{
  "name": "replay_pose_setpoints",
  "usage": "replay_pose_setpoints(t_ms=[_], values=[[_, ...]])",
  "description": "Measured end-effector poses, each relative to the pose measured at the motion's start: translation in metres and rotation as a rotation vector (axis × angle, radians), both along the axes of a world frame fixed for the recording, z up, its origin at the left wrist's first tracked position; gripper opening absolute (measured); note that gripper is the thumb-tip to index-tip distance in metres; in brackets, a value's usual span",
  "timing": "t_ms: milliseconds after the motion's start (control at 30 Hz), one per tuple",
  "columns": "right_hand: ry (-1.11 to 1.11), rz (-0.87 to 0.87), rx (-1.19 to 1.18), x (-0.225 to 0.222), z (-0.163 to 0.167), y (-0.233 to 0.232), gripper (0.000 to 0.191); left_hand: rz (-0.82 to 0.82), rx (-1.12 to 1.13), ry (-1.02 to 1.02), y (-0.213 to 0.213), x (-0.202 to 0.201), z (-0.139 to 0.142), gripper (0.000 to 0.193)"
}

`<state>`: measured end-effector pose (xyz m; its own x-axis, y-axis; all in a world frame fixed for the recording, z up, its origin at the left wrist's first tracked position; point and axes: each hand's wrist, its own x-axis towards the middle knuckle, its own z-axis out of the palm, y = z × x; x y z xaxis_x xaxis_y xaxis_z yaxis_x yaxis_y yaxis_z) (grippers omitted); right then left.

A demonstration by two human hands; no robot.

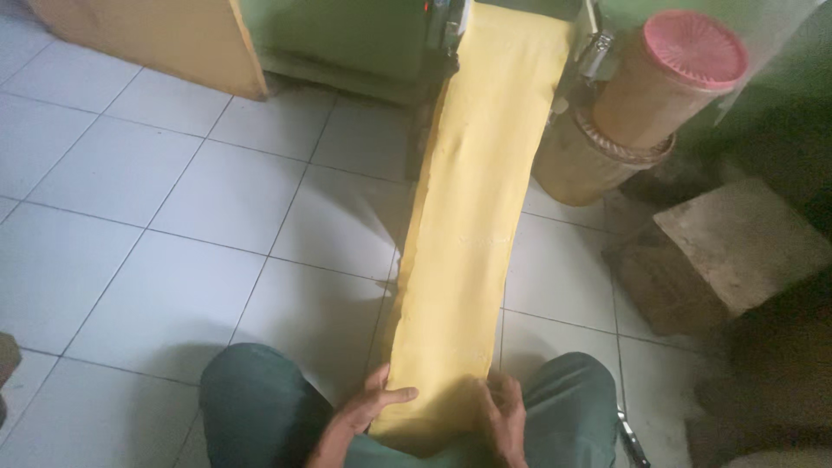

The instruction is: The person sits on the floor and repeatedly feeds a long sheet of yellow dough through a dough sheeter. They gather the output, fold it, and feed it back through the machine multiple times to thin and smooth the dough.

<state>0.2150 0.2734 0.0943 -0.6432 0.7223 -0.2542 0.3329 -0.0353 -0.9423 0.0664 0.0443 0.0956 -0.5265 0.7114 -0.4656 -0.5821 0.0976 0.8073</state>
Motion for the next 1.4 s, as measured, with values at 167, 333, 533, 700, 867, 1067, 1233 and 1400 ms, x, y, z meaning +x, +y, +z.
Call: replay_pose_setpoints(t_ms=[167, 333, 533, 700, 867, 1067, 1233, 1400], values=[[0.055, 0.076, 0.230, 0.003, -0.011, 0.003, 0.036, -0.097, 0.047, -0.048, 0.001, -0.001, -0.013, 0.085], [0.063, 0.293, 0.607, -0.002, -0.006, 0.003, 0.026, -0.153, -0.301, 0.036, 0.001, -0.003, -0.034, 0.109], [-0.112, 0.240, -0.107, -0.018, 0.050, -0.001, 0.038, -0.139, -0.074, -0.058, 0.000, -0.003, -0.013, 0.098], [0.000, 0.273, -0.324, -0.020, 0.091, -0.004, 0.045, -0.152, 0.023, -0.135, -0.008, -0.008, 0.009, 0.091], [0.065, 0.276, -0.584, -0.026, 0.098, 0.009, 0.045, -0.109, 0.503, -0.345, -0.018, -0.012, 0.024, 0.081], [0.107, 0.213, -0.581, -0.038, 0.058, 0.013, 0.041, 0.049, 0.019, -0.016, 0.000, -0.016, 0.032, 0.073], [0.073, 0.290, -0.389, -0.034, 0.038, 0.016, 0.040, -0.031, -0.350, -0.016, 0.002, -0.016, 0.008, 0.101], [-0.115, 0.387, -0.350, -0.030, 0.048, 0.017, 0.041, -0.022, -0.324, -0.040, 0.000, -0.013, -0.020, 0.109]])
